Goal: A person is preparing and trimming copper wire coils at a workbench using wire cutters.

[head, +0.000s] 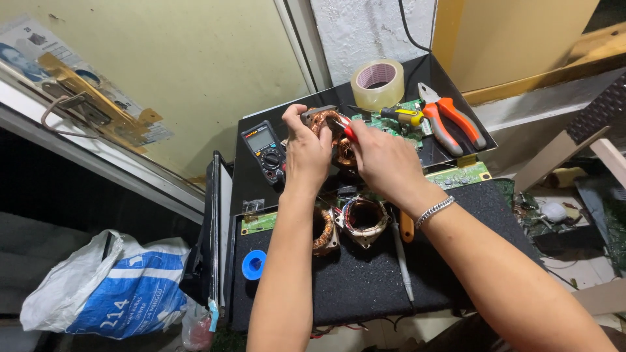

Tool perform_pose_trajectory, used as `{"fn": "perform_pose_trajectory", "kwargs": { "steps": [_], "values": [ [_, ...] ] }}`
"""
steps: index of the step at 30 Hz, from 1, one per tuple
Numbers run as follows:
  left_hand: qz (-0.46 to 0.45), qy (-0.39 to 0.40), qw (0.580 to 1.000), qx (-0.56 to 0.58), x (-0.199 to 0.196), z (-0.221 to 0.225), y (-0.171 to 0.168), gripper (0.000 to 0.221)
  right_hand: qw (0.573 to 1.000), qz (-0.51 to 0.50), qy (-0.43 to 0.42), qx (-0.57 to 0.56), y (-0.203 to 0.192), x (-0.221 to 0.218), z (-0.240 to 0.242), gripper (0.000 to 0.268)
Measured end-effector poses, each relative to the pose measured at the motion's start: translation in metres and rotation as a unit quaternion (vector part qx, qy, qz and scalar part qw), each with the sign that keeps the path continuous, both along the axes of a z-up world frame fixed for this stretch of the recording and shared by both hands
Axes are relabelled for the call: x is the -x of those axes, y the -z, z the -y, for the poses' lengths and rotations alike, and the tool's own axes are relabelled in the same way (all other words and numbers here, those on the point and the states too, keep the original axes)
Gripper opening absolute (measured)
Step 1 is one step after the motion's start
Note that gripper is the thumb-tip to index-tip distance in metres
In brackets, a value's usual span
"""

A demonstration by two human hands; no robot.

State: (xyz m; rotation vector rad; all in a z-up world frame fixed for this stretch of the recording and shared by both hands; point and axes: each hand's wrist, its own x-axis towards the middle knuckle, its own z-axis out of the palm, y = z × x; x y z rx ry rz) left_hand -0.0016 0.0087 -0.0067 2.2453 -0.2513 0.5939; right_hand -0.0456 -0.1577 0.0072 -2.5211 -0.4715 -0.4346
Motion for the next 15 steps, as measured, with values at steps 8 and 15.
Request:
{"fn": "perform_pose_trajectory", "kwargs": {
  "steps": [8, 15],
  "values": [
    [0.058, 0.014, 0.993, -0.103, 0.007, 0.011, -0.007, 0.05, 0.998, -0.017, 0.017, 0.064, 0.009, -0.009, -0.006, 0.016],
    [0.049, -0.011, 0.997, -0.053, -0.001, -0.002, -0.001, 0.046, 0.992, -0.125, -0.006, 0.001, -0.002, -0.011, 0.007, 0.026]
  ]
}}
